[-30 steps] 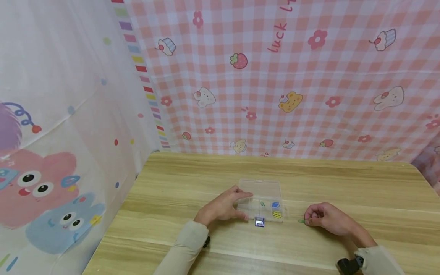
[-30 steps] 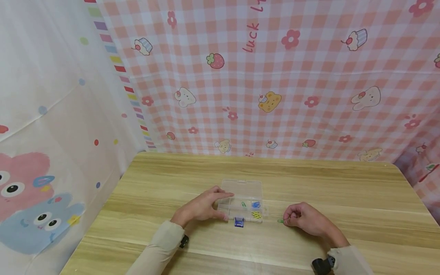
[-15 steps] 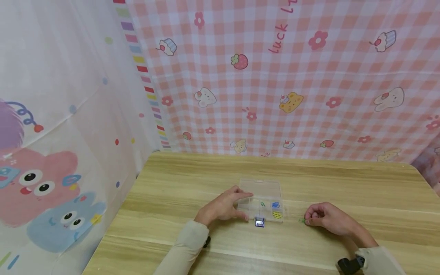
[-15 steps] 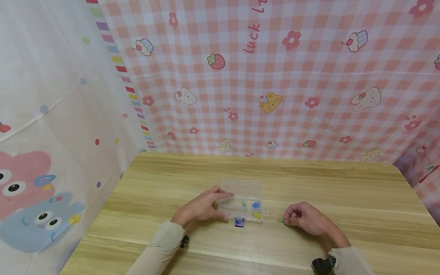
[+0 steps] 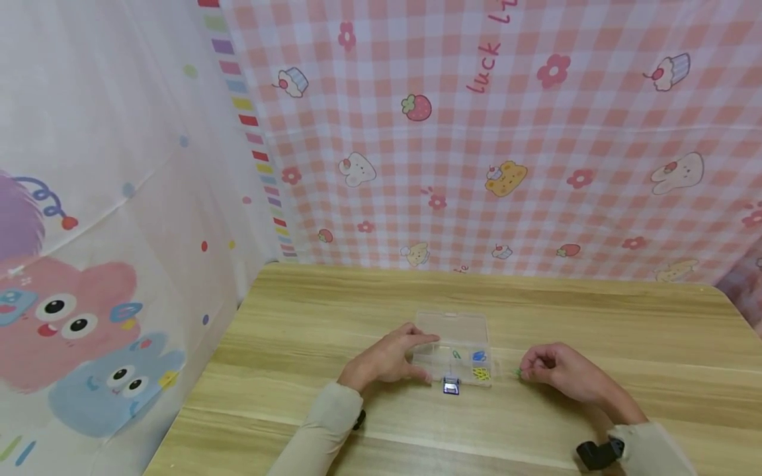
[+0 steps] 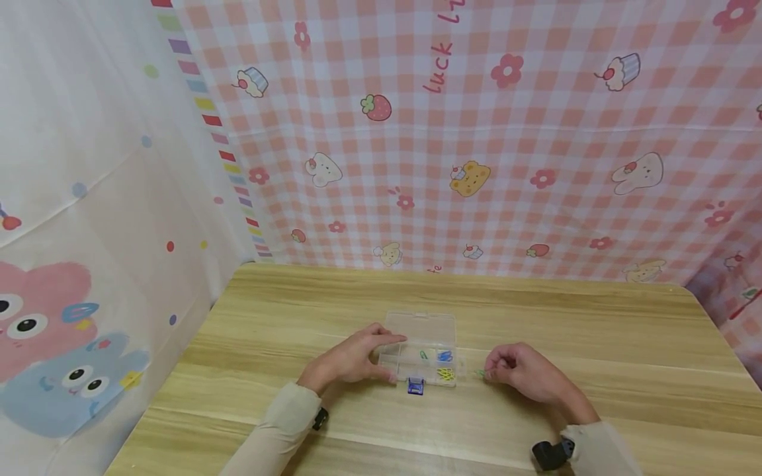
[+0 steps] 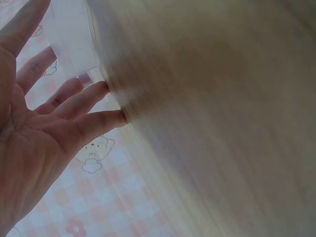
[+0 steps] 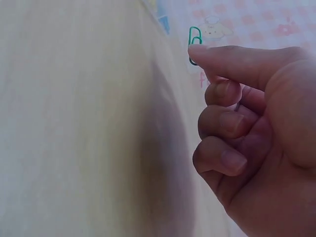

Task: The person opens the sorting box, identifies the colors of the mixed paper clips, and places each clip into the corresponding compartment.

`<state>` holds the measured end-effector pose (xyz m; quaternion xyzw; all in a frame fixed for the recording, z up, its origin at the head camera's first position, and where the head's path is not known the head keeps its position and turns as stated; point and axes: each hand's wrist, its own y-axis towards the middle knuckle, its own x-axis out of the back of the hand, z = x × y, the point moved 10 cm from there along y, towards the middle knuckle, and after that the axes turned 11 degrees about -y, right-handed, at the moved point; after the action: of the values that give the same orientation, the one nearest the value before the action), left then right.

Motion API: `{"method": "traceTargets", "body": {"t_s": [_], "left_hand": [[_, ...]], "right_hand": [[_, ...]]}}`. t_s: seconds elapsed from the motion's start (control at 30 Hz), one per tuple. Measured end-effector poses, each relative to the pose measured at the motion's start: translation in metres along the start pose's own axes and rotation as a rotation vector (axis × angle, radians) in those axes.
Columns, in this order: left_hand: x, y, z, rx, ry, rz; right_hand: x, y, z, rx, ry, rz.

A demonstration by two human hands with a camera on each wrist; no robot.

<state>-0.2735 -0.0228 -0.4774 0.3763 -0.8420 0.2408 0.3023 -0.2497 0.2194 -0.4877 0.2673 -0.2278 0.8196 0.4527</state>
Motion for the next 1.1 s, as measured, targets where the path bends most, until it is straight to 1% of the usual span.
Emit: {"method": "traceTargets", "body": {"t_s": [0.2,0.53,0.77,0.93,1.1], "left_hand": [[0.0,0.0,0.0,0.001,0.002,-0.003],[0.0,0.0,0.001,0.004,0.01,-0.001],[-0.001,0.0,0.001,0.004,0.002,0.0],[-0.001,0.0,0.001,0.005,0.008,0.001],[-0.001,0.001,0.002,0.007,0.01,0.001]], "right_hand": [[0.004,0.007,0.01,-0.011,-0.029,-0.03],[0.007,0.016,0.029,0.02,-0.045,-0.06],[0.008,0.023,0.038,0.012,-0.051,-0.085],[0.009,0.028,0.046,0.024,-0.057,-0.11],[0.007,0.034,0.05,0.038,-0.06,-0.114]]}}
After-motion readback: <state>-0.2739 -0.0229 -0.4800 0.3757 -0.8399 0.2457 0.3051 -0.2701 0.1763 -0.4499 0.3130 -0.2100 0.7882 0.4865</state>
